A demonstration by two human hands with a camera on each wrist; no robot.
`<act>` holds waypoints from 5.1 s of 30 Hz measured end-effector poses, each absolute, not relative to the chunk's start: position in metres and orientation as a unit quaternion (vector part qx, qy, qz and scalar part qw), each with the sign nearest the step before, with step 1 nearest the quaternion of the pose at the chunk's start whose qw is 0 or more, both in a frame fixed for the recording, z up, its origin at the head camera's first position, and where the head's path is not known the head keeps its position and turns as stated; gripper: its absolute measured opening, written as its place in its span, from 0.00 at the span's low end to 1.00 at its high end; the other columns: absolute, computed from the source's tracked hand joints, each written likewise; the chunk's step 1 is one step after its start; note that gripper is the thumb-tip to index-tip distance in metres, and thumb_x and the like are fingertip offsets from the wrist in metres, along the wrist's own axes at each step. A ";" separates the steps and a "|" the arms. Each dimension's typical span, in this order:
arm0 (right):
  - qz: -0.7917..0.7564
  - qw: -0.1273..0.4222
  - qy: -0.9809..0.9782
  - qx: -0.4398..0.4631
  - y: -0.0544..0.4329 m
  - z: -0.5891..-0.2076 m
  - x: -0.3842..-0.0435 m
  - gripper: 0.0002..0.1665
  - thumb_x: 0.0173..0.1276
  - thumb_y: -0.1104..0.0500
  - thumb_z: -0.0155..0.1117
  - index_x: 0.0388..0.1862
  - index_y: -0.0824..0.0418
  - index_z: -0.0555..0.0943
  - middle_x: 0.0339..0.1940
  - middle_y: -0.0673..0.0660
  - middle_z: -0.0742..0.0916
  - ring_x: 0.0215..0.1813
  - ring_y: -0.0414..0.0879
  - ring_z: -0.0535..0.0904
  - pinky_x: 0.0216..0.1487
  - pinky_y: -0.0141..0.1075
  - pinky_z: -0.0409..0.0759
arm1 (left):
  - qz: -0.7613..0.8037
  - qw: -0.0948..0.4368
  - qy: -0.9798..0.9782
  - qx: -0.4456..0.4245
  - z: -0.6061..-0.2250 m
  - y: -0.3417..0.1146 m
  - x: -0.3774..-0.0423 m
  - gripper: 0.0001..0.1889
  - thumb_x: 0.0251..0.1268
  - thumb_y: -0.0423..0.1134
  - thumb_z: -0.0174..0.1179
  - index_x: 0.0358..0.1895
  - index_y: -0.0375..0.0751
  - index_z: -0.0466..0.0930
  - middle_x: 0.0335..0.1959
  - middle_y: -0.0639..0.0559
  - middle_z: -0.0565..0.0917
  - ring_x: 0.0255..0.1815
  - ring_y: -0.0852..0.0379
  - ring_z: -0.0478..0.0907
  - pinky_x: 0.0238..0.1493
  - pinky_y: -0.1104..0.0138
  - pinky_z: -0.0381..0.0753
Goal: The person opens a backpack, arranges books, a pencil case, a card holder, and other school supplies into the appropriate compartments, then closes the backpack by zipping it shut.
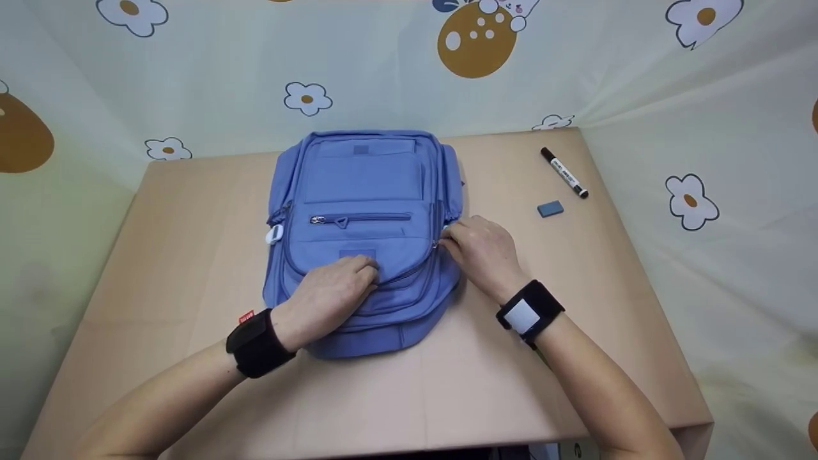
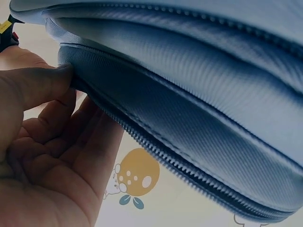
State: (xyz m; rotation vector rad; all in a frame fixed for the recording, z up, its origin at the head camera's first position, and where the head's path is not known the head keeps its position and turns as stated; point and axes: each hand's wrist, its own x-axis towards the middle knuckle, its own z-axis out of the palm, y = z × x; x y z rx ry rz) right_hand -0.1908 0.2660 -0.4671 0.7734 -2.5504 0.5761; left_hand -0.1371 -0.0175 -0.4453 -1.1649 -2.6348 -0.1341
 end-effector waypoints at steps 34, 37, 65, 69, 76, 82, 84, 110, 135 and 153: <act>0.205 0.274 -0.858 0.382 0.255 -0.461 -0.214 0.13 0.65 0.62 0.69 0.48 0.63 0.86 0.49 0.61 0.87 0.51 0.58 0.82 0.52 0.52 0.79 | -0.047 0.111 -0.909 -0.400 -0.442 -0.017 -0.136 0.04 0.66 0.28 0.62 0.41 0.39 0.82 0.40 0.50 0.80 0.37 0.52 0.80 0.26 0.62 0.83; 0.211 0.257 -0.822 0.462 0.249 -0.462 -0.197 0.14 0.65 0.58 0.69 0.48 0.62 0.87 0.52 0.60 0.87 0.56 0.58 0.82 0.57 0.54 0.78 | -0.051 0.118 -0.907 -0.400 -0.441 -0.019 -0.137 0.02 0.68 0.30 0.61 0.40 0.40 0.81 0.39 0.50 0.81 0.36 0.53 0.80 0.27 0.63 0.83; 0.217 0.255 -0.805 0.490 0.231 -0.473 -0.178 0.10 0.66 0.66 0.71 0.46 0.62 0.87 0.50 0.57 0.90 0.55 0.52 0.86 0.54 0.47 0.83 | -0.188 0.084 -0.891 -0.404 -0.437 -0.041 -0.145 0.09 0.70 0.39 0.66 0.49 0.42 0.84 0.48 0.51 0.84 0.49 0.52 0.82 0.49 0.60 0.83; 0.218 0.254 -0.807 0.487 0.231 -0.472 -0.179 0.10 0.66 0.66 0.71 0.46 0.62 0.87 0.50 0.57 0.90 0.55 0.51 0.86 0.54 0.46 0.83 | -0.185 0.093 -0.889 -0.408 -0.435 -0.053 -0.149 0.14 0.69 0.41 0.67 0.54 0.42 0.82 0.53 0.49 0.84 0.55 0.50 0.81 0.56 0.59 0.81; 0.220 0.251 -0.813 0.477 0.232 -0.471 -0.178 0.11 0.68 0.66 0.68 0.49 0.62 0.86 0.51 0.57 0.89 0.55 0.51 0.86 0.54 0.47 0.83 | -0.177 0.117 -0.886 -0.412 -0.434 -0.075 -0.158 0.20 0.68 0.44 0.69 0.58 0.39 0.81 0.57 0.46 0.83 0.59 0.49 0.79 0.64 0.57 0.76; 0.240 0.277 -0.808 0.461 0.229 -0.466 -0.180 0.11 0.71 0.65 0.66 0.51 0.62 0.85 0.49 0.55 0.90 0.50 0.50 0.88 0.50 0.46 0.84 | -0.173 0.118 -0.885 -0.415 -0.435 -0.091 -0.166 0.25 0.68 0.48 0.69 0.61 0.37 0.80 0.59 0.44 0.82 0.64 0.46 0.76 0.70 0.56 0.69; 0.244 0.282 -0.810 0.453 0.228 -0.463 -0.181 0.11 0.70 0.65 0.66 0.51 0.62 0.85 0.48 0.54 0.90 0.49 0.49 0.88 0.49 0.45 0.84 | -0.174 0.115 -0.886 -0.415 -0.434 -0.096 -0.169 0.27 0.67 0.50 0.69 0.62 0.37 0.80 0.60 0.44 0.81 0.66 0.45 0.75 0.72 0.55 0.67; 0.386 0.258 -0.824 0.324 0.223 -0.433 -0.202 0.06 0.72 0.71 0.64 0.46 0.67 0.81 0.40 0.57 0.88 0.31 0.39 0.76 0.29 0.25 0.71 | -0.301 0.106 -0.889 -0.328 -0.427 -0.131 -0.207 0.16 0.69 0.31 0.65 0.58 0.45 0.86 0.57 0.50 0.86 0.60 0.52 0.82 0.59 0.56 0.80; 0.401 0.237 -0.822 0.328 0.237 -0.434 -0.207 0.11 0.73 0.70 0.63 0.52 0.65 0.84 0.45 0.55 0.89 0.41 0.42 0.82 0.35 0.24 0.77 | -0.317 0.120 -0.911 -0.234 -0.413 -0.117 -0.222 0.08 0.74 0.40 0.63 0.41 0.41 0.88 0.34 0.52 0.88 0.32 0.55 0.79 0.38 0.57 0.80; 0.229 0.077 -0.969 0.049 0.348 -0.456 -0.246 0.17 0.78 0.61 0.55 0.59 0.69 0.80 0.58 0.70 0.84 0.58 0.67 0.79 0.54 0.60 0.76 | -0.330 0.101 -0.913 -0.218 -0.411 -0.115 -0.225 0.07 0.73 0.40 0.64 0.41 0.41 0.88 0.32 0.52 0.86 0.29 0.56 0.74 0.35 0.60 0.75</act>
